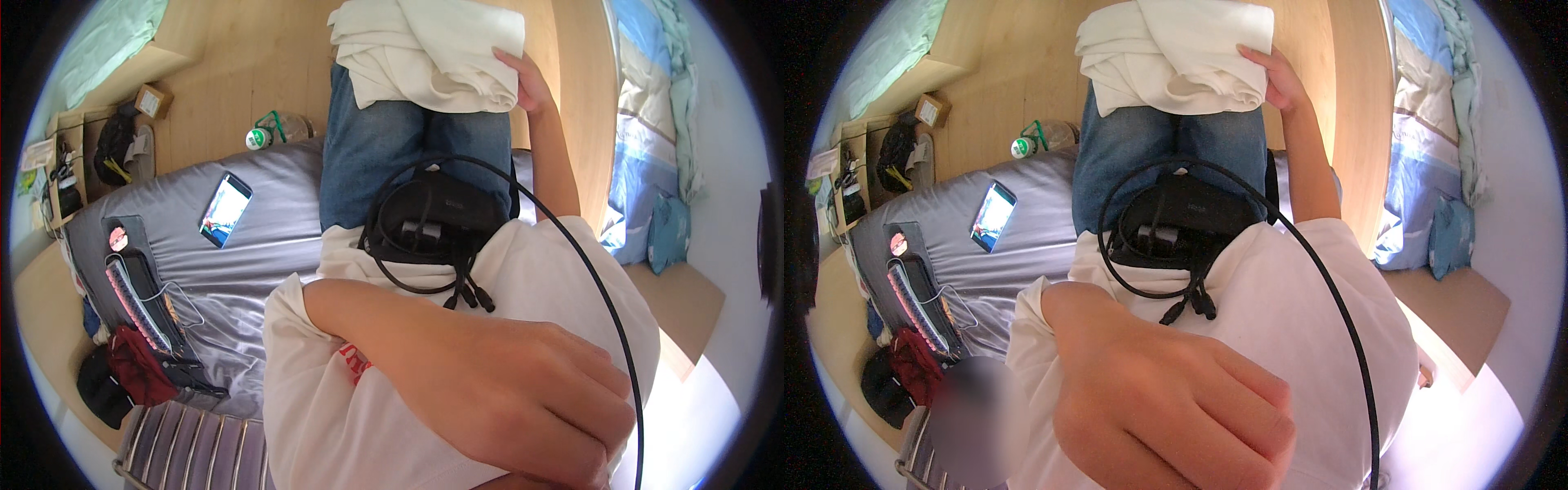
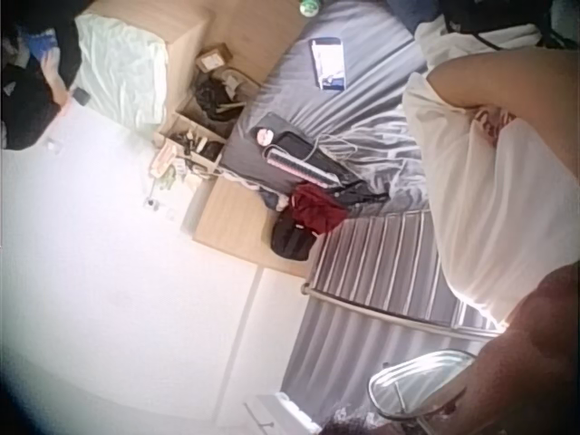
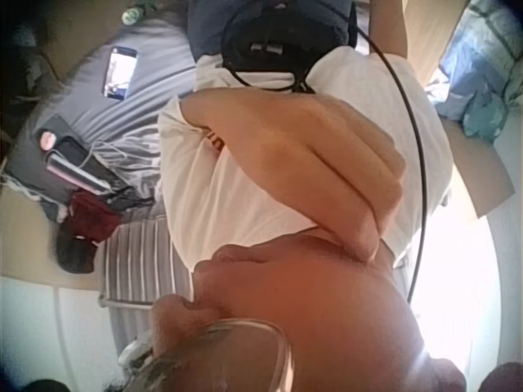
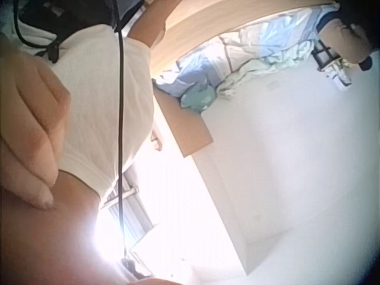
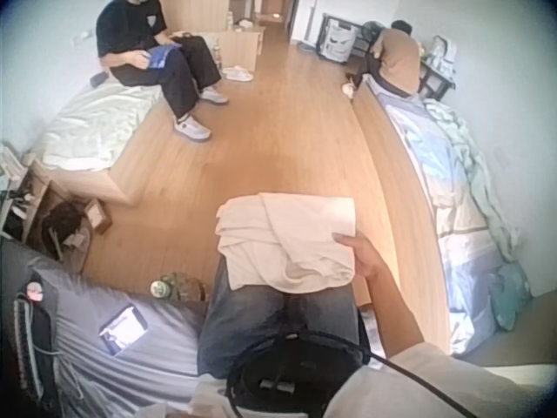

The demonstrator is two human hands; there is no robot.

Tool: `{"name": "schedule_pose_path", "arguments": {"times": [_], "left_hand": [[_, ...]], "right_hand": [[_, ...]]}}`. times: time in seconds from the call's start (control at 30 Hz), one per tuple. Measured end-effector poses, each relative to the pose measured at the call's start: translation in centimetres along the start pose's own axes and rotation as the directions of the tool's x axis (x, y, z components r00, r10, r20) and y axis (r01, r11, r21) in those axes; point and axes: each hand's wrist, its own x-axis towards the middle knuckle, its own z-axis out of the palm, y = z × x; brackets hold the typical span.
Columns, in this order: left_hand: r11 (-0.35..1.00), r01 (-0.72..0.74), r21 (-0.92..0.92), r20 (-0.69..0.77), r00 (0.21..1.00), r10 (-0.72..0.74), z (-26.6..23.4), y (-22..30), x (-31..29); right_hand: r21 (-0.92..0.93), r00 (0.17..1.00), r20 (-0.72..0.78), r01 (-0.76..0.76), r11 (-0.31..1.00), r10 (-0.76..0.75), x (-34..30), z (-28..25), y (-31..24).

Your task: Folding and organizing clothes while sitting on a bed.

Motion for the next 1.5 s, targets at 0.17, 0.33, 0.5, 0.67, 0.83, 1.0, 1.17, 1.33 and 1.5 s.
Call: {"name": "schedule_pose_path", "arguments": {"times": [0.17,0.33,0.5,0.67,0.83,1.0,1.17,1.33,1.5], "left_hand": [[0.986,-0.039,0.165,-0.15,0.987,0.065,0.7,-0.2,0.7],[0.974,-0.085,0.209,0.017,0.996,0.084,-0.1,-0.4,0.5],[0.966,-0.092,0.242,-0.04,0.994,0.105,0.2,-0.5,0.6],[0.971,-0.066,0.23,0.005,0.998,0.067,0.2,-0.5,0.8],[0.992,-0.014,0.126,-0.166,0.986,0.035,0.2,-0.6,0.9],[0.991,-0.034,0.127,0.12,0.993,0.019,-0.8,-0.5,0.6],[0.996,0.074,0.057,-0.146,0.987,-0.065,0.5,0.4,0.7],[0.996,-0.058,0.073,-0.101,0.993,0.065,0.3,-0.9,0.7],[0.98,-0.1,0.172,-0.008,0.995,0.103,-0.7,-1.2,0.7]], "right_hand": [[-0.017,1.0,0.007,0.014,1.0,-0.014,0.1,-0.1,0.1],[-0.003,1.0,-0.015,-0.001,1.0,0.001,0.2,-0.3,0.3],[0.005,1.0,0.01,0.0,1.0,0.0,0.3,-0.4,0.3],[0.019,1.0,0.012,0.011,1.0,-0.011,0.2,-0.3,0.4],[-0.011,0.999,-0.037,-0.023,1.0,0.023,0.1,-0.2,0.2],[0.006,1.0,0.009,-0.01,1.0,0.01,-0.1,-0.2,0.2],[0.031,1.0,0.028,-0.014,0.999,0.013,-0.1,-0.2,0.2],[0.017,1.0,0.01,-0.016,1.0,0.016,-0.1,0.0,0.2],[0.025,1.0,0.024,-0.017,1.0,0.016,-0.1,0.2,0.1]]}}
